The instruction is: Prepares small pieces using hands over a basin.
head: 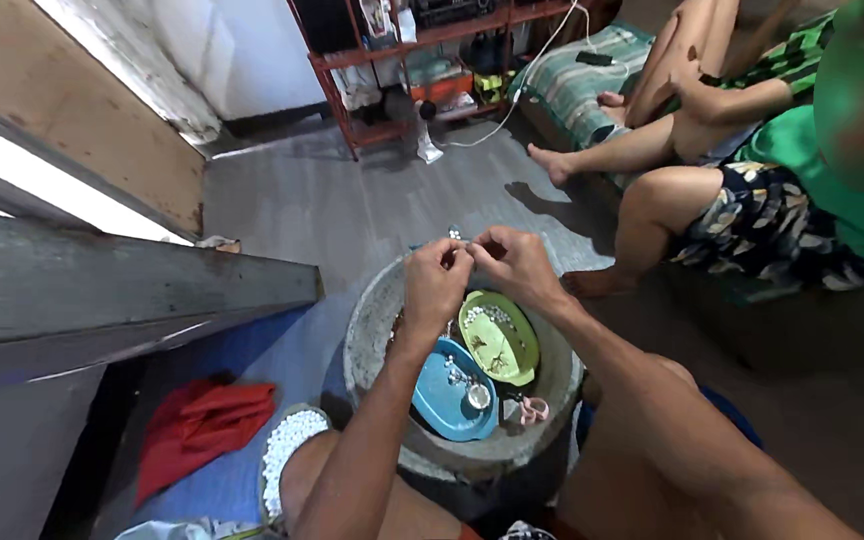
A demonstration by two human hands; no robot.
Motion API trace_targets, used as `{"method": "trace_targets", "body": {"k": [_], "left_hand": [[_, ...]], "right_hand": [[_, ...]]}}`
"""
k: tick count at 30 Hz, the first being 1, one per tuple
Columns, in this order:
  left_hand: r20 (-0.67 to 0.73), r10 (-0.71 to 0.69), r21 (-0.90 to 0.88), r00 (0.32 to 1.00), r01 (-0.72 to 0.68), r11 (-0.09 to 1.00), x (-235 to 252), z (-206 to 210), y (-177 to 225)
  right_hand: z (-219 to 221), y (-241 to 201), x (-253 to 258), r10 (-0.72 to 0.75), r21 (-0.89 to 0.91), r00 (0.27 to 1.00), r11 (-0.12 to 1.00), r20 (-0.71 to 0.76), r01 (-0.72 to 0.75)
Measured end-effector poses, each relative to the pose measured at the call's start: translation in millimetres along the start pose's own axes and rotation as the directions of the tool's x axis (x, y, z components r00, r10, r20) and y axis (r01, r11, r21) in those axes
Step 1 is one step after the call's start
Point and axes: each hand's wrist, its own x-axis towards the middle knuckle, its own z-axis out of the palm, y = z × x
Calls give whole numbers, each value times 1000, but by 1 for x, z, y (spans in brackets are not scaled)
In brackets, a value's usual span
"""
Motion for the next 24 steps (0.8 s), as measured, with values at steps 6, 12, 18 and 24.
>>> {"method": "trace_targets", "body": {"k": [6,12,18,24], "left_hand": [[-70,96,33,993,-94,995,-9,-1,6],[-120,132,151,984,-113,982,-14,-1,10],[-56,74,-4,996,-74,997,-5,-12,3],[128,11,-313,992,30,949,0,-22,-2]], "right_hand": [[0,-2,-5,-25,33,1000,999,-18,25],[1,-5,-9,-13,23,998,1000,-55,14],[-14,-3,-12,62,90,993,995,-103,-53],[-19,6,12,61,193,996,980,-70,-47]]}}
